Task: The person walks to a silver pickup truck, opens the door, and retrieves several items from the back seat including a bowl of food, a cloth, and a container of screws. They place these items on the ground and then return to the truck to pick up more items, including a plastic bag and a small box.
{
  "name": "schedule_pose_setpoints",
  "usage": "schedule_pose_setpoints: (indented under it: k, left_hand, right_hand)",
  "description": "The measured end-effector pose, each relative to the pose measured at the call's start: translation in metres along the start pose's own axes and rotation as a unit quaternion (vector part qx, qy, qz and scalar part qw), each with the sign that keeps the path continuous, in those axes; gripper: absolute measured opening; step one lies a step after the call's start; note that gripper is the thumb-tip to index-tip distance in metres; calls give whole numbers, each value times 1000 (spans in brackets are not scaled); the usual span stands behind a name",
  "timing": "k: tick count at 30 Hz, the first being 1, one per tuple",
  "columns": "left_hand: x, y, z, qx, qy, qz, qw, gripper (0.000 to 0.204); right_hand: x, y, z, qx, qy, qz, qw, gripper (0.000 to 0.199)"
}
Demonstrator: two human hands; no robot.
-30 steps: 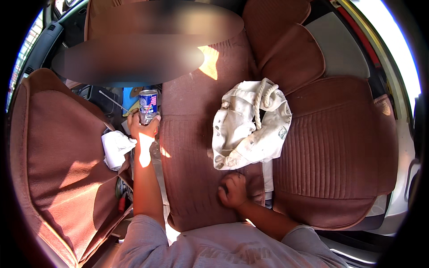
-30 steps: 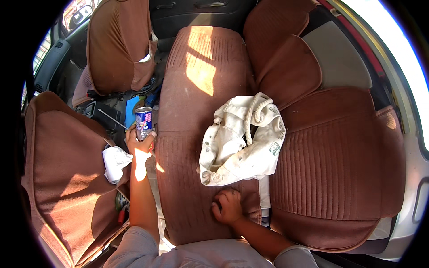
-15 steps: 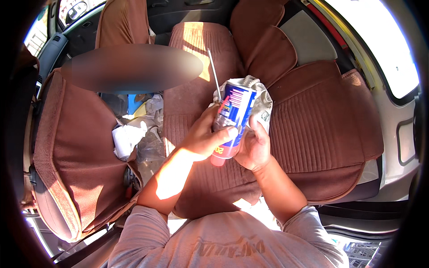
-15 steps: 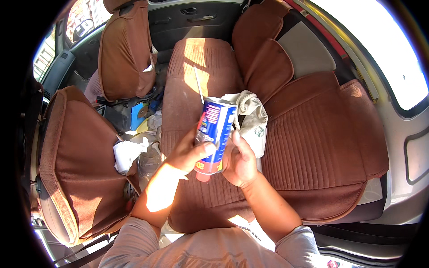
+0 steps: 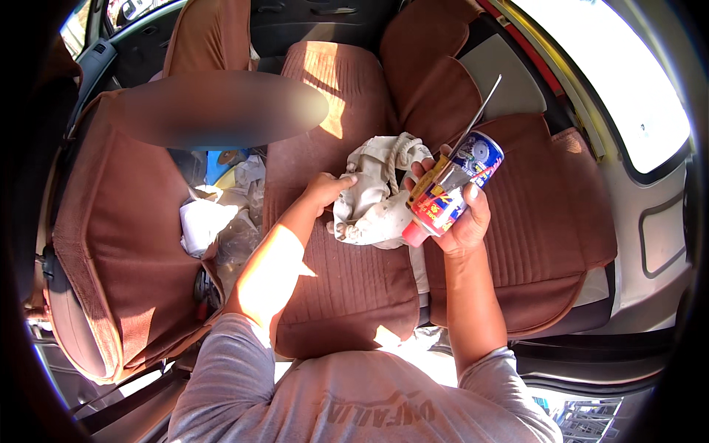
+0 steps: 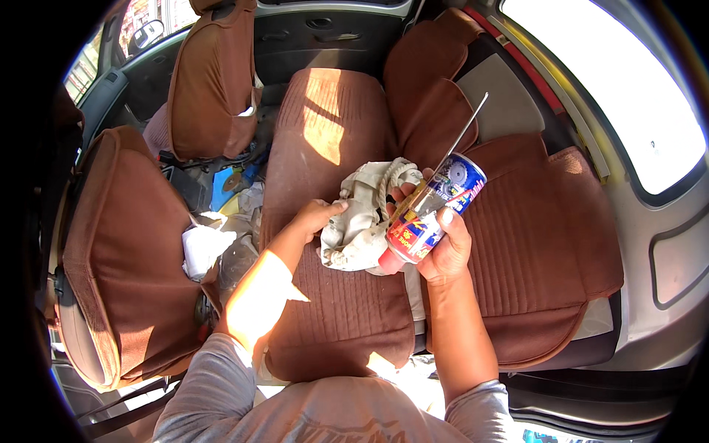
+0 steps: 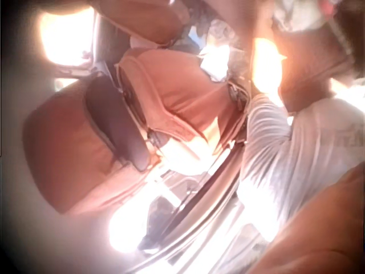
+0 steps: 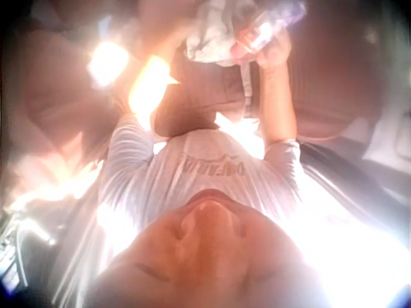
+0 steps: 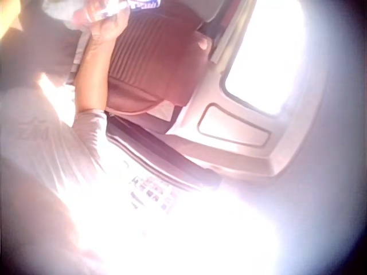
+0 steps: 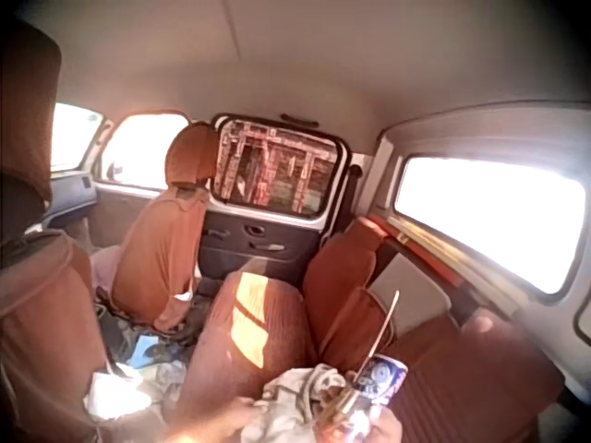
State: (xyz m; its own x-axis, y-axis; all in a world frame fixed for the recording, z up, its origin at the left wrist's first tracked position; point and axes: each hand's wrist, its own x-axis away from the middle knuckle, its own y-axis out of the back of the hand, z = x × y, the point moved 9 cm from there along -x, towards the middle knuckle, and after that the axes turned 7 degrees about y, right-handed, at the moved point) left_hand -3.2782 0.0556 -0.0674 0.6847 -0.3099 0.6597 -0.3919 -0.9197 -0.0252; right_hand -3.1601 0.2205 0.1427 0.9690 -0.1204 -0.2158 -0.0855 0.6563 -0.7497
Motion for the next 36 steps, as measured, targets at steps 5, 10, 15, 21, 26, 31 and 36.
schedule_pose_setpoints:
  k: [5,10,15,21,26,31,36]
  left_hand:
    - [55,-5,-84,62,-310,-13,949,14]
    - [97,16,-141,126,-332,25,934,14]
    - [100,43,-135,205,-294,72,931,10]
    - [111,24,-135,243,-262,179,917,8]
    - [99,26,-132,206,-279,164,923,9]
    - [96,12,-102,177,-270,178,930,20]
    - [97,23,-68,81,-251,198,944,28]
  right_hand:
    - [-42,19,-16,139,38,-26,989,55]
    - [-60,29,-58,466,64,56,880,75]
    - [-47,31,-79,630,39,234,739,83]
    - [-60,15,-40,870,140,214,421,84]
    - [-67,39,6,950,36,130,283,61]
    - [-25,47,13,842,-101,41,528,33]
    - [74,-38,-101,624,110,269,725,18]
